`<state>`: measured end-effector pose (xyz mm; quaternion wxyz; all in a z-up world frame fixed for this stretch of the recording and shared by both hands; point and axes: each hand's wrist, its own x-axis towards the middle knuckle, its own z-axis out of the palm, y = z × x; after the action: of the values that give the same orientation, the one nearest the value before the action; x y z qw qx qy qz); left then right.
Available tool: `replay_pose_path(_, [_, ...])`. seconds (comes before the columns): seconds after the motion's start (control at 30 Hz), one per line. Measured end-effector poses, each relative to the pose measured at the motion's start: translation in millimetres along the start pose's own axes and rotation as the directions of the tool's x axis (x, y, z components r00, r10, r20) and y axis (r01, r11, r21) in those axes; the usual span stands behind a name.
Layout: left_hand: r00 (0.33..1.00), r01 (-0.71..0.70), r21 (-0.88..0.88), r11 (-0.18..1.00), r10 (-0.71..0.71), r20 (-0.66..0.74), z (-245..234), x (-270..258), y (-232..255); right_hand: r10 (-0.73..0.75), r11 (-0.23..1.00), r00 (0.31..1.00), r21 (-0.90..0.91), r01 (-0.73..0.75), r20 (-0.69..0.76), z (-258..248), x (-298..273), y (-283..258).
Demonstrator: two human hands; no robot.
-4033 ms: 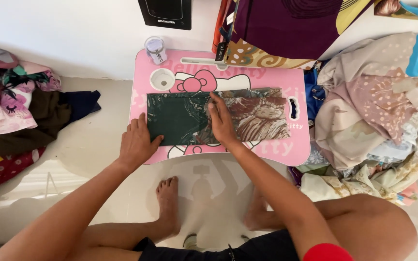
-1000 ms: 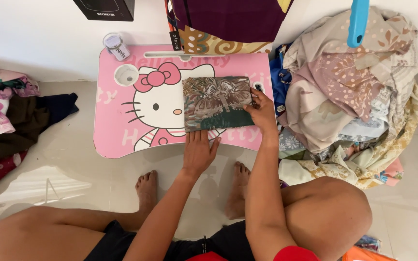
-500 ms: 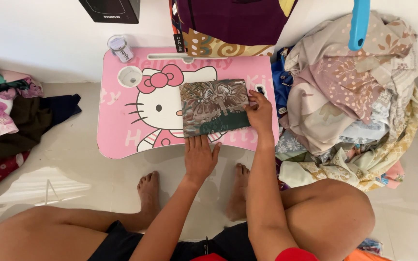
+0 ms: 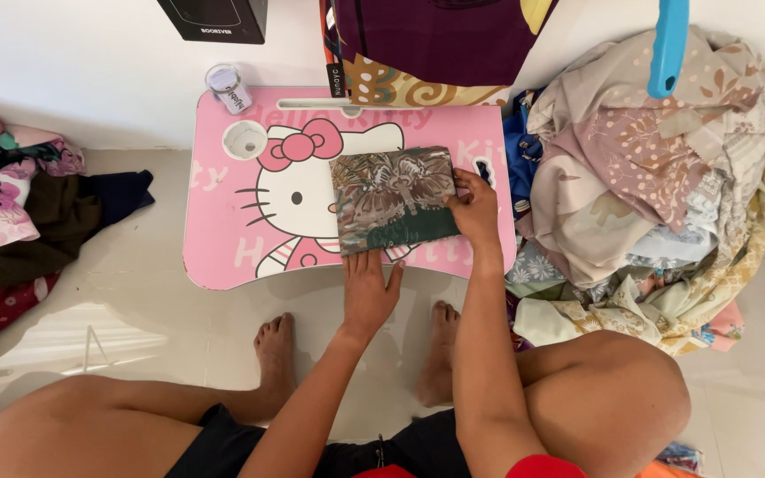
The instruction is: Using a lint roller to remove lint and debris from a small piece of patterned fabric placed on a low table.
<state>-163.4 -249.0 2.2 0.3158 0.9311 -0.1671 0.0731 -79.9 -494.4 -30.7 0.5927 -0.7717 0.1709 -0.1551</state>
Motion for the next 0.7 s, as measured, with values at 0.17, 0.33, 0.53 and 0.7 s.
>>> replay_pose_path(0.17, [0.996, 0.069, -0.061, 0.996, -0.072, -0.047, 15.0, -5.0, 4.9, -0.058, 0.990, 0.998, -0.134, 0.053, -0.036, 9.1, 1.4, -2.8])
replay_pose_path(0.33, [0.991, 0.080, 0.018, 0.997, -0.078, -0.108, 53.3, -5.3, 18.8, -0.205, 0.868, 0.979, -0.464, 0.179, -0.005, 27.9, 21.8, -38.4])
replay_pose_path(0.53, [0.930, 0.351, -0.061, 0.935, -0.340, 0.137, 81.3, -0.6, 55.8, -0.453, 0.804, 0.848, -0.537, 0.255, -0.276, 21.2, 0.6, -70.5])
replay_pose_path(0.7, [0.964, -0.177, 0.110, 0.978, 0.149, 0.220, 4.9, -21.8, 81.2, 0.441, 0.804, 0.897, -0.436, -0.404, -0.016, 7.0, -36.2, -62.2])
